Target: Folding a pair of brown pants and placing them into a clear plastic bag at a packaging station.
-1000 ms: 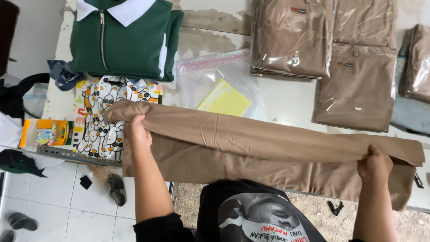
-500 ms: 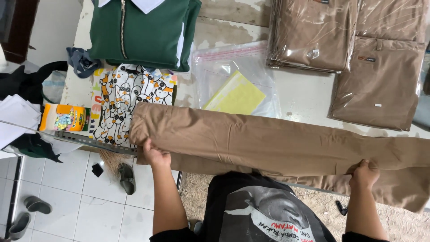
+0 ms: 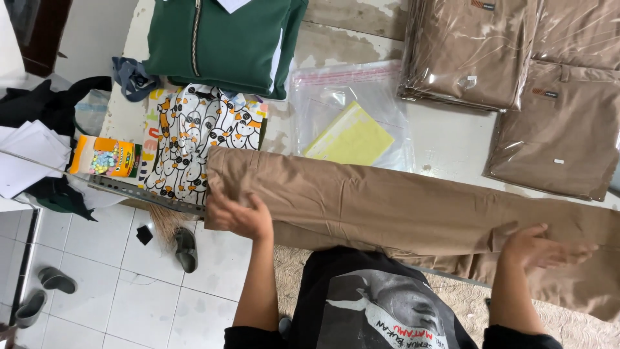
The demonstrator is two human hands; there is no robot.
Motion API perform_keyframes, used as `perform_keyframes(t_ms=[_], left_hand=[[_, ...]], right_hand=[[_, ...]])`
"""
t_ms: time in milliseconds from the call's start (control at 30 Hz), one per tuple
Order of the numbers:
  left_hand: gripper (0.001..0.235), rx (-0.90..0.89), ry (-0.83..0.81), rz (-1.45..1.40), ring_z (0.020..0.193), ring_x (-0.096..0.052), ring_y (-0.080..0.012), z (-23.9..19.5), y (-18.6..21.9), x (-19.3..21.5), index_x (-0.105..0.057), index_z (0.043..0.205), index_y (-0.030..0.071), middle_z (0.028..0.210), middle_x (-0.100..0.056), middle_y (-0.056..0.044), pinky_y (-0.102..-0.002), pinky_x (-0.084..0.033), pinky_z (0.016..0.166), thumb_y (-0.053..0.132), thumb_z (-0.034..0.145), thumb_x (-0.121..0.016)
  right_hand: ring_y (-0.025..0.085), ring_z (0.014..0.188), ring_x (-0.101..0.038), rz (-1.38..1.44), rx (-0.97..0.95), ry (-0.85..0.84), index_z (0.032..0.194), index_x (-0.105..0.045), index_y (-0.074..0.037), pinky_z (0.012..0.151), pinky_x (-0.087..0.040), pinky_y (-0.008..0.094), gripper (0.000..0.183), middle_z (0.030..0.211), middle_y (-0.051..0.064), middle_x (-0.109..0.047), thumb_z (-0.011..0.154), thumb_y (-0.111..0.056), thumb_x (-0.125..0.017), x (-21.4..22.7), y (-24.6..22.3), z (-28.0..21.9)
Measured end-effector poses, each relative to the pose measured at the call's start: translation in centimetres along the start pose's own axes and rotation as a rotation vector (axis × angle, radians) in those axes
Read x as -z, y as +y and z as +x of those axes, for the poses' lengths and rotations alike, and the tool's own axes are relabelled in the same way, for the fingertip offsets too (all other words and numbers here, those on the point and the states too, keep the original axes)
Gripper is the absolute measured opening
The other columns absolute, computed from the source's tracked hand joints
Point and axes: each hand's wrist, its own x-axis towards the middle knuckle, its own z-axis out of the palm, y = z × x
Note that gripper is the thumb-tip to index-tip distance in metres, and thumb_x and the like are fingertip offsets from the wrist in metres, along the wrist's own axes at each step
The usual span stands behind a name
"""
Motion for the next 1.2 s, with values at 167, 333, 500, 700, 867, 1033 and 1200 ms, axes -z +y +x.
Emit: perform_keyframes(t_ms=[167,333,500,700,867,1033,1200], left_hand=[[0.056,-0.892,-0.451,-0.170,0.151,-0.033,-0.0326,-6.7,3.8,-2.1,-0.056,0.149,0.029,0.160,-0.044,-0.014,-0.059,-0.005,0.121,0.040,0.094,-0.056],[0.065,-0.902,-1.095,-0.098,0.157,-0.022,-0.0278,-5.5,3.6,-1.8,-0.038,0.158,0.036,0.169,-0.029,-0.006,-0.063,-0.002,0.122,0.060,0.098,-0.043],[0.056,-0.752,-0.956,0.349,0.160,-0.010,-0.0265,3.2,0.2,-2.9,-0.033,0.157,0.051,0.171,-0.023,0.015,-0.075,0.002,0.116,0.063,0.102,-0.031],[0.069,-0.639,-0.943,0.364,0.161,-0.005,-0.0167,5.9,-3.1,-4.7,-0.027,0.162,0.041,0.173,-0.016,0.009,-0.077,0.003,0.116,0.072,0.100,-0.029],[0.086,-0.891,-0.779,-0.028,0.158,-0.017,-0.0331,6.2,-7.6,-5.6,-0.036,0.161,0.021,0.170,-0.023,-0.018,-0.065,0.004,0.122,0.073,0.093,-0.045],[0.059,-1.091,-0.575,0.107,0.154,-0.030,-0.0221,4.7,-9.9,-4.0,-0.043,0.154,0.046,0.166,-0.038,0.002,-0.061,0.004,0.124,0.066,0.099,-0.039],[0.065,-1.116,-0.604,0.046,0.156,-0.027,-0.0290,6.0,-11.5,-5.9,-0.044,0.154,0.044,0.166,-0.038,-0.005,-0.065,0.000,0.123,0.074,0.097,-0.039]], right_hand=[[0.054,0.152,-0.014,-0.180,1.410,-0.307,0.161,-0.033,0.002,0.119,-0.011,0.068,0.080,0.164,0.039,-0.019,0.100,-0.041,-0.058,0.3,-7.1,-18.9],[0.031,0.161,0.005,-0.616,1.561,-0.825,0.163,-0.016,-0.047,0.115,0.008,0.077,0.068,0.175,-0.003,-0.007,0.100,-0.070,-0.025,-2.1,-6.1,-23.6],[0.022,0.162,0.002,-0.628,1.476,-0.684,0.160,-0.016,-0.052,0.116,0.006,0.078,0.068,0.175,-0.013,-0.002,0.096,-0.076,-0.019,-1.6,-6.2,-17.3],[0.029,0.159,0.012,-0.808,0.889,-0.567,0.165,-0.011,-0.043,0.106,-0.001,0.090,0.072,0.175,-0.007,0.005,0.100,-0.071,-0.018,1.7,-5.0,-9.1],[0.042,0.153,0.019,-0.850,0.725,-0.617,0.166,0.003,-0.039,0.108,-0.005,0.088,0.080,0.171,0.005,0.020,0.098,-0.076,-0.016,1.3,-4.6,-8.4],[0.050,0.156,-0.005,-0.500,1.271,-0.449,0.166,-0.024,-0.012,0.115,-0.002,0.081,0.083,0.166,0.035,-0.014,0.097,-0.056,-0.042,5.5,-5.6,-19.1],[0.039,0.159,-0.023,-0.401,1.563,-0.596,0.158,-0.039,-0.033,0.117,-0.008,0.083,0.067,0.171,0.013,-0.031,0.096,-0.057,-0.040,2.9,1.5,-20.2]])
